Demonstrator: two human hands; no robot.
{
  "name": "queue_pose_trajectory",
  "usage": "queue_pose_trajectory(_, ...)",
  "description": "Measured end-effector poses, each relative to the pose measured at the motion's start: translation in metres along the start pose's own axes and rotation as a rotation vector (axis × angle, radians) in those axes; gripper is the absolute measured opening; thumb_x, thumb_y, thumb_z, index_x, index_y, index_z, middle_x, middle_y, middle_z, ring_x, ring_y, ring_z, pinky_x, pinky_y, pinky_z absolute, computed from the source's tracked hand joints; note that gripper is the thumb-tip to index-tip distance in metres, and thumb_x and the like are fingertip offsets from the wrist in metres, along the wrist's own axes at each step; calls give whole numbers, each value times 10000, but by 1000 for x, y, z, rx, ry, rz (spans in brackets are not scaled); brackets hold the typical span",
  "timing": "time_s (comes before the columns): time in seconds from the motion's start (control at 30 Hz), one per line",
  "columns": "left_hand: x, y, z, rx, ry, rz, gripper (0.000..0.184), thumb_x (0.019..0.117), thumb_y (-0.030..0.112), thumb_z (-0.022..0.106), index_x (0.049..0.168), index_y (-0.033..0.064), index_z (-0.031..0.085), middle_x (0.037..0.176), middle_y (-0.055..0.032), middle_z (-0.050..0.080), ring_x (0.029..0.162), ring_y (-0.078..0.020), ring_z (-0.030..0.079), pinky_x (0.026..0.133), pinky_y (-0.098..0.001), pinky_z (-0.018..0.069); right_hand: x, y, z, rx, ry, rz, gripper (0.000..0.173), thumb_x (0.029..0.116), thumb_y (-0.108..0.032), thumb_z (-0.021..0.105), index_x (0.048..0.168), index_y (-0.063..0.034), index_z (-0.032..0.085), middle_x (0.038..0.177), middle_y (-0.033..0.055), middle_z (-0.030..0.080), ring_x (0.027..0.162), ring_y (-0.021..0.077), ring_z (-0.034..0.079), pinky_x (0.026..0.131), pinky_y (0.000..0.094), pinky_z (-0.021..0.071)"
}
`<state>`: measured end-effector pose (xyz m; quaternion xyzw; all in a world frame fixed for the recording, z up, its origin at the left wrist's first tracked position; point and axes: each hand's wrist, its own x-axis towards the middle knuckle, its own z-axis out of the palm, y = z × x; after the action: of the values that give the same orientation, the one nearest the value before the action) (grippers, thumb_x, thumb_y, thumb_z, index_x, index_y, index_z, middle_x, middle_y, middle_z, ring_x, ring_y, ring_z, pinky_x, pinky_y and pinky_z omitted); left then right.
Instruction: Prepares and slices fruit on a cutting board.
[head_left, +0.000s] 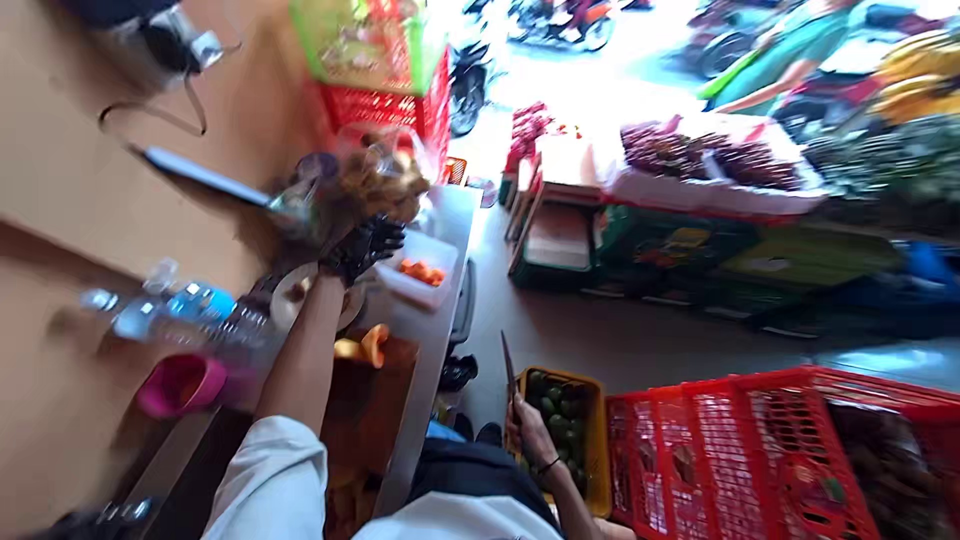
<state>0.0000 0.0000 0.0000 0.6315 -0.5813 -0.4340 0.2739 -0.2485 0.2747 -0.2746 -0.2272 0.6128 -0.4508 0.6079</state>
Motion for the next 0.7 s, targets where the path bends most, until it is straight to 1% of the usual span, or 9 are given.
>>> queue_pose_trajectory(0.07, -7, -47, -25, 131, 94, -101, 371, 1089, 59, 413, 1428, -81, 470, 1450, -214, 537, 1317, -212, 534, 1136, -337, 378, 2, 2, 13, -16, -97, -10, 537, 1132, -381, 191, 835, -93, 533, 532, -39, 450, 376, 60, 385, 357, 213, 360)
queue_pose_trajectory(0.13, -19, -75, -41, 30, 168, -102, 332, 1074, 28, 419, 1378, -88, 486, 1360, -214, 557, 1197, -191, 548, 1064, -298, 418, 7, -2, 24, -39, -202, -28, 525, 1121, -378, 177, 842, -106, 529, 538, -55, 465, 375, 38, 397, 356, 191, 366)
queue_pose_trajectory(0.27, -27, -92, -62, -63, -132, -26, 332, 1094, 66, 391, 1374, -46, 530, 1294, -153, 626, 1115, -133, 610, 996, -272, 486, 16, -15, 43, -75, -368, -63, 485, 1105, -369, 209, 860, -112, 538, 551, -62, 475, 385, 32, 405, 367, 182, 366)
queue_pose_trajectory(0.37, -34, -159, -54, -313, -186, 372, 344, 1078, 36, 368, 1289, -202, 497, 1212, -307, 621, 1052, -204, 663, 899, -238, 535, 24, -26, 58, -101, -468, -100, 467, 1108, -367, 225, 866, -122, 540, 560, -70, 476, 398, 28, 409, 379, 178, 364)
queue_pose_trajectory(0.47, -52, -131, -48, -197, -189, -267, 361, 1015, -81, 477, 1370, -70, 543, 1366, -165, 598, 1215, -191, 567, 1090, -328, 407, 26, -40, 72, -121, -533, -118, 447, 1107, -366, 237, 872, -127, 533, 562, -72, 464, 397, 31, 405, 377, 179, 360)
queue_pose_trajectory(0.5, -44, -167, -47, -187, -257, -184, 420, 943, -93, 575, 1361, -60, 547, 1338, -173, 605, 1190, -212, 577, 1054, -359, 440, 27, -43, 76, -128, -553, -118, 452, 1107, -372, 237, 877, -122, 536, 564, -66, 467, 398, 38, 411, 375, 184, 365)
queue_pose_trajectory(0.57, -23, -274, -43, -187, -311, 242, 596, 790, 139, 742, 1348, -2, 586, 1251, -155, 667, 1089, -195, 660, 923, -351, 561, 26, -46, 88, -176, -577, -112, 454, 1099, -380, 242, 901, -114, 551, 583, -60, 484, 416, 50, 426, 385, 204, 383)
queue_pose_trajectory(0.63, -27, -293, -41, -68, -209, 218, 553, 822, 107, 775, 1351, 87, 614, 1255, -109, 677, 1105, -185, 659, 958, -396, 552, 22, -49, 98, -235, -560, -96, 446, 1085, -370, 269, 957, -93, 593, 631, -48, 518, 468, 64, 452, 425, 239, 408)
queue_pose_trajectory(0.7, -29, -283, -26, 18, -116, 286, 481, 876, 94, 722, 1342, 38, 615, 1320, -112, 656, 1214, -158, 620, 1078, -362, 489, 19, -50, 101, -232, -535, -84, 440, 1094, -368, 292, 972, -76, 598, 645, -36, 525, 490, 67, 459, 447, 245, 406)
